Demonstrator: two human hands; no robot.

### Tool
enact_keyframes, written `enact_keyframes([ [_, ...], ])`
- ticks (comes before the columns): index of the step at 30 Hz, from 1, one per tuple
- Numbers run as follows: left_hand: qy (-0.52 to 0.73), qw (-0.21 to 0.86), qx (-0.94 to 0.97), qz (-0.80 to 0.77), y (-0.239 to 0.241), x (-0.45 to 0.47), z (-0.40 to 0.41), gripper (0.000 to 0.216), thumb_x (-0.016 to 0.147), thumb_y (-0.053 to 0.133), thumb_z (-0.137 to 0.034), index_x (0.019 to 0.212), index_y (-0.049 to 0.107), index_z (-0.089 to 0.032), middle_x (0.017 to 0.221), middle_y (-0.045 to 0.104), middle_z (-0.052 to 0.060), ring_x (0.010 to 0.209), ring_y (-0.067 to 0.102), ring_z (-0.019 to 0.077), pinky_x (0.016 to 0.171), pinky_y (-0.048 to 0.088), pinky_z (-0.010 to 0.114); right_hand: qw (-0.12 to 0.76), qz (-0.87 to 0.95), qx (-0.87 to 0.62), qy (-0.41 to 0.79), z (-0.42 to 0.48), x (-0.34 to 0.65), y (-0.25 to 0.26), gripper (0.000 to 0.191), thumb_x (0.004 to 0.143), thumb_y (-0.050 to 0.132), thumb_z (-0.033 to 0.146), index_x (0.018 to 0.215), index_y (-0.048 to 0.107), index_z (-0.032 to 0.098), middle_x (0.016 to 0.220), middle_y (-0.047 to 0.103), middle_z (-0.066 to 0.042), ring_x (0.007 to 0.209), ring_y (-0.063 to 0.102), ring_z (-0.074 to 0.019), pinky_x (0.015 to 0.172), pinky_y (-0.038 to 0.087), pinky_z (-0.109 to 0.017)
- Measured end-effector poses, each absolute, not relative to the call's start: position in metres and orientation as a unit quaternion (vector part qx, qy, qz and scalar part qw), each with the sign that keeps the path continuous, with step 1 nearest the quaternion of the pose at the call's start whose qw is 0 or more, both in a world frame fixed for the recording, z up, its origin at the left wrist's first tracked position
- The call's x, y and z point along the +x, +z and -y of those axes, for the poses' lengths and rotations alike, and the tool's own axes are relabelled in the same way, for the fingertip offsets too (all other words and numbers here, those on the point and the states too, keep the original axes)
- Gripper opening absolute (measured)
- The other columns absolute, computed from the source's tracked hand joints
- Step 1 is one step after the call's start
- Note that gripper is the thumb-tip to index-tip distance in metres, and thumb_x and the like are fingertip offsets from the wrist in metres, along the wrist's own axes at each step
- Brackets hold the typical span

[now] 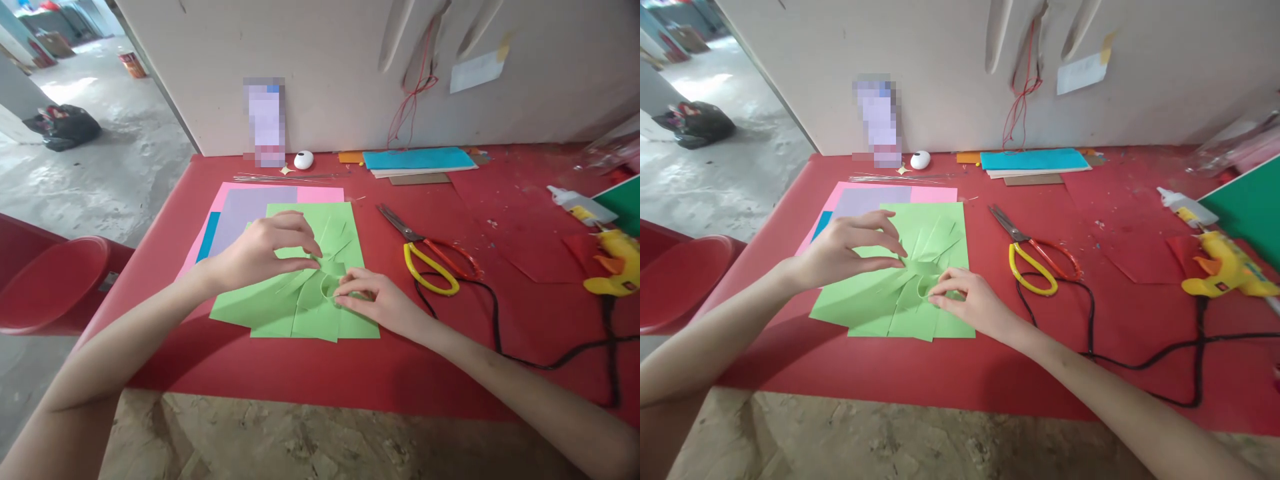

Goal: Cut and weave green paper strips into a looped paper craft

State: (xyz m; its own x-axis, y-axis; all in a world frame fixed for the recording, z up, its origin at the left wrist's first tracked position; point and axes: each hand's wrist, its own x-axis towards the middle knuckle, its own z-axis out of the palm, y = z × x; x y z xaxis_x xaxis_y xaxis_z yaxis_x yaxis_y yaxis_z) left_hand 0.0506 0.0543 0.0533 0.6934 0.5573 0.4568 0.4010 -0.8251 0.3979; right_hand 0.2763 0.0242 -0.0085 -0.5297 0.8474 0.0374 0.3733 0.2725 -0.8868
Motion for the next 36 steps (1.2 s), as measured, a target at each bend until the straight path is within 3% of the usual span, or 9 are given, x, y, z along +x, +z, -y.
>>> enact_keyframes([
  [3,0.264,0.151,0.919,-0.25,0.043,0.052,-0.055,0.009,0.082,0.06,-0.024,0.081,0.067,-0.018,0.081,0.058,0.003,0.077,0.058,0.0127,0.081,0.05,0.032,0.288,0.806,-0.391,0.338,-0.021,0.28,-0.022,0.01,0.076,0.063,0.019,0.073,0.071,0.023,0.075,0.057,-0.004,0.075,0.054,-0.0156,0.067,0.046,-0.031],
  [6,0.244,0.163,0.926,-0.239,0.037,0.055,-0.055,0.01,0.083,0.058,-0.023,0.082,0.067,-0.018,0.082,0.057,0.004,0.076,0.056,0.0124,0.077,0.05,0.029,0.305,0.838,-0.372,0.259,-0.019,0.282,-0.029,0.012,0.076,0.062,0.015,0.073,0.072,0.022,0.072,0.057,-0.005,0.073,0.051,-0.0166,0.064,0.047,-0.032],
  [14,0.239,0.121,0.941,-0.207,0.029,0.061,-0.056,0.016,0.087,0.052,-0.018,0.083,0.068,-0.018,0.081,0.053,0.006,0.075,0.053,0.0136,0.072,0.049,0.03,0.329,0.848,-0.346,0.23,-0.015,0.28,-0.03,0.017,0.079,0.055,0.013,0.072,0.068,0.022,0.068,0.058,-0.004,0.068,0.05,-0.0163,0.057,0.047,-0.03],
  [19,0.223,0.087,0.956,-0.171,0.026,0.061,-0.057,0.021,0.09,0.045,-0.017,0.087,0.066,-0.02,0.079,0.06,0.002,0.071,0.057,0.0099,0.099,0.041,0.041,0.334,0.846,-0.342,0.235,-0.014,0.28,-0.033,0.019,0.081,0.053,0.016,0.071,0.067,0.022,0.068,0.059,-0.004,0.069,0.051,-0.0162,0.059,0.048,-0.031],
  [23,0.208,0.103,0.955,-0.185,0.025,0.062,-0.057,0.018,0.09,0.046,-0.02,0.091,0.064,-0.019,0.087,0.065,0.003,0.078,0.062,0.0107,0.104,0.039,0.043,0.337,0.845,-0.338,0.244,-0.015,0.282,-0.035,0.019,0.082,0.053,0.017,0.073,0.069,0.021,0.072,0.06,-0.005,0.069,0.051,-0.016,0.06,0.047,-0.031],
  [25,0.215,0.124,0.949,-0.194,0.024,0.062,-0.057,0.015,0.087,0.053,-0.027,0.093,0.062,-0.017,0.09,0.066,0.005,0.083,0.062,0.0133,0.102,0.041,0.042,0.336,0.843,-0.338,0.249,-0.015,0.282,-0.035,0.019,0.082,0.054,0.018,0.071,0.069,0.021,0.072,0.06,-0.005,0.07,0.052,-0.0156,0.06,0.047,-0.03],
  [29,0.217,0.164,0.937,-0.221,0.021,0.063,-0.056,0.033,0.077,0.063,-0.042,0.093,0.059,-0.013,0.094,0.065,0.009,0.091,0.061,0.0186,0.089,0.051,0.036,0.332,0.845,-0.332,0.258,-0.016,0.282,-0.033,0.017,0.081,0.057,0.017,0.07,0.069,0.02,0.071,0.059,-0.004,0.069,0.052,-0.0144,0.06,0.047,-0.028],
  [36,0.204,0.193,0.923,-0.262,0.02,0.066,-0.05,0.027,0.08,0.061,-0.036,0.094,0.054,-0.015,0.099,0.061,0.009,0.088,0.062,0.0159,0.075,0.052,0.027,0.322,0.844,-0.333,0.27,-0.017,0.283,-0.034,0.016,0.081,0.057,0.02,0.074,0.071,0.022,0.075,0.06,-0.004,0.071,0.054,-0.015,0.061,0.047,-0.029],
])
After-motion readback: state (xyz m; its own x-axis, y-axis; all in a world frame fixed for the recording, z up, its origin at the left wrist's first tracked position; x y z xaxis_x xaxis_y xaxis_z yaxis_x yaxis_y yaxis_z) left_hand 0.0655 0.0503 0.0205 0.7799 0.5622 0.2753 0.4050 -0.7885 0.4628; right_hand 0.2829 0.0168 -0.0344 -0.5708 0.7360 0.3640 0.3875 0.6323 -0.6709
